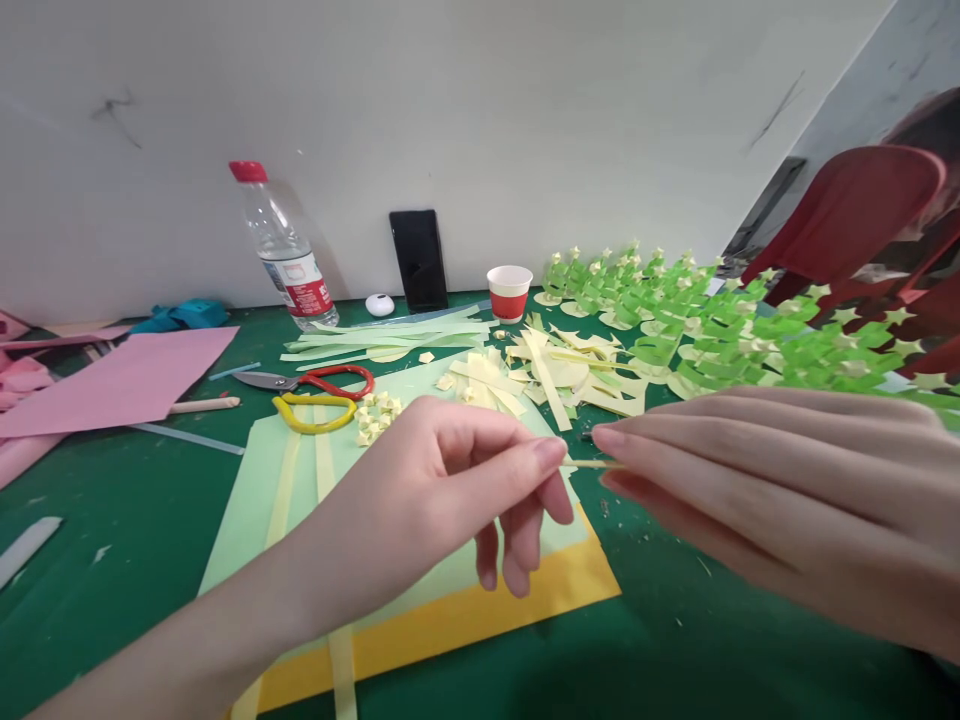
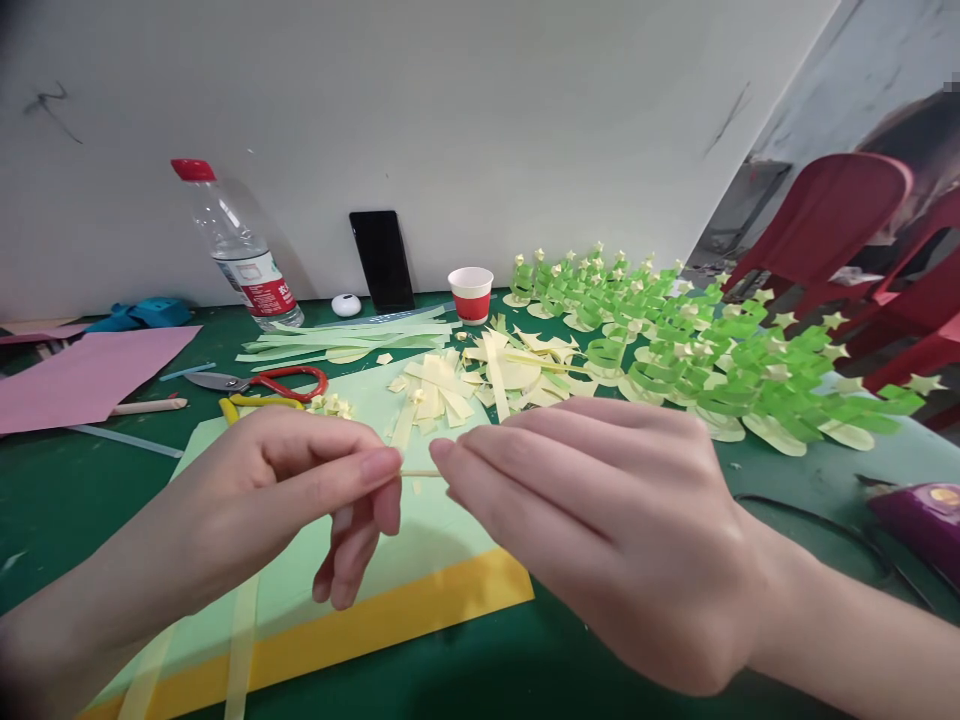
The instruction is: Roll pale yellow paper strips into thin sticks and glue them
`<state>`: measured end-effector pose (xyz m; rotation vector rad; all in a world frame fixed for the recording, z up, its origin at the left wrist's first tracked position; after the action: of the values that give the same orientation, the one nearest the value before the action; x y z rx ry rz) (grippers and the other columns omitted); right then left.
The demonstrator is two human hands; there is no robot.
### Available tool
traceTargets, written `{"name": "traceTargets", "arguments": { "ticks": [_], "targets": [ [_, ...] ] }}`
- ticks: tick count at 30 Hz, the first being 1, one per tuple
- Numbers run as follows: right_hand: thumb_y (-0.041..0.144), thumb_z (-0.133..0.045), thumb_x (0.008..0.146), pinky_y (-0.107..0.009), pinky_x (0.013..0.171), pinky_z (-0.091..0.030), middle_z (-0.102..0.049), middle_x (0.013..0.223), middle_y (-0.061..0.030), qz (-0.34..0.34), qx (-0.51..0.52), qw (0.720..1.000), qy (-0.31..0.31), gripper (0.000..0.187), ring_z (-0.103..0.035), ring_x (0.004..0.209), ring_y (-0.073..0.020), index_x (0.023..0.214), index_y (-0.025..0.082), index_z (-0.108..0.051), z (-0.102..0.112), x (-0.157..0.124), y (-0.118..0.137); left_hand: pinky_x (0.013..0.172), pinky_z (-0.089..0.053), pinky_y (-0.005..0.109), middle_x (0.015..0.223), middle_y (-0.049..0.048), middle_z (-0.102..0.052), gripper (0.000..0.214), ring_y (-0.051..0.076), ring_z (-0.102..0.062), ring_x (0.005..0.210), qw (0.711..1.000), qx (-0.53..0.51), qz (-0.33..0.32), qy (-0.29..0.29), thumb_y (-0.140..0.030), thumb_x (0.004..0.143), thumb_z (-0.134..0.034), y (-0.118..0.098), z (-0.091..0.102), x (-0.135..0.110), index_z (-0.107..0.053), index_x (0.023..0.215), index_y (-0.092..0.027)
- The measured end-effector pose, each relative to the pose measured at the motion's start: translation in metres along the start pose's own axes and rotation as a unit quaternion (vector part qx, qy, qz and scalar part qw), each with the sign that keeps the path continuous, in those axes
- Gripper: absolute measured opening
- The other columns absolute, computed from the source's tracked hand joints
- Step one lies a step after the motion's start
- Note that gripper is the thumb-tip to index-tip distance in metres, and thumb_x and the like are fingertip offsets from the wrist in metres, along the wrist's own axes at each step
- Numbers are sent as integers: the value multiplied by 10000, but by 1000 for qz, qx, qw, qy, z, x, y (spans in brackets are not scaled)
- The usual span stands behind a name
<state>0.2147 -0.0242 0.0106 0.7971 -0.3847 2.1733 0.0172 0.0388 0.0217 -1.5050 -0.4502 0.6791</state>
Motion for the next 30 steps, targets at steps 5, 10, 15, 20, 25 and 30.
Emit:
{"name": "traceTargets", "arguments": {
  "ticks": [5,10,15,20,25,30],
  "targets": [
    [194,-309,936,-276,562,-482,-686,865,-44,88,-85,993,-3,286,-633,710,-152,1119,213,-527,-3,1,-8,437,-462,79,505,-43,-601,310,44,-553,449,999,-21,28,22,-294,892,-529,-2,-2,1,-629,629,-163],
    [152,-354,893,-308,534,-441,-684,822,-33,107,-107,988,-9,276,-614,668,-157,1101,196,-530,-3,0,-10,446,-468,68,511,-50,-588,322,40,-562,459,999,-28,27,13,-273,884,-549,-4,1,2,-610,588,-159],
    [129,-330,939,-306,412,-351,-674,690,2,63,-97,993,-35,231,-551,485,-118,955,206,-546,-2,10,-3,454,-484,66,515,-63,-598,223,40,-567,459,999,-26,45,9,-220,829,-612,-4,2,2,-623,613,-167],
    [149,-283,985,-261,332,-361,-640,530,17,83,-95,991,-44,467,-512,363,-78,648,177,-606,9,31,4,458,-492,64,500,-72,-597,189,39,-568,455,999,-14,46,-5,-197,801,-626,-7,4,2,-631,614,-174],
    [190,-477,926,-235,397,-416,-670,621,31,66,-60,990,-107,189,-560,443,-90,819,207,-633,10,20,-1,455,-479,53,515,-77,-598,196,35,-565,452,991,99,-51,-69,-186,806,-594,-10,6,-2,-629,614,-191],
    [179,-568,851,-210,481,-469,-684,715,27,20,-7,995,-101,103,-612,590,-114,885,253,-630,4,10,-5,520,-512,99,746,-43,-702,70,75,-627,585,906,321,-227,-155,-218,774,-678,-7,-1,-7,-668,840,-197]
  ]
}}
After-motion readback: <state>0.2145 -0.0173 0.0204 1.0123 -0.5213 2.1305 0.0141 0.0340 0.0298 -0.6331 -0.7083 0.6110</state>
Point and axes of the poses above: each hand's wrist, its own x-axis towards the middle knuckle, its own z-axis out of the back of the hand, y = z × x, the point moved 1 cm from there along x, towards the middle knuckle
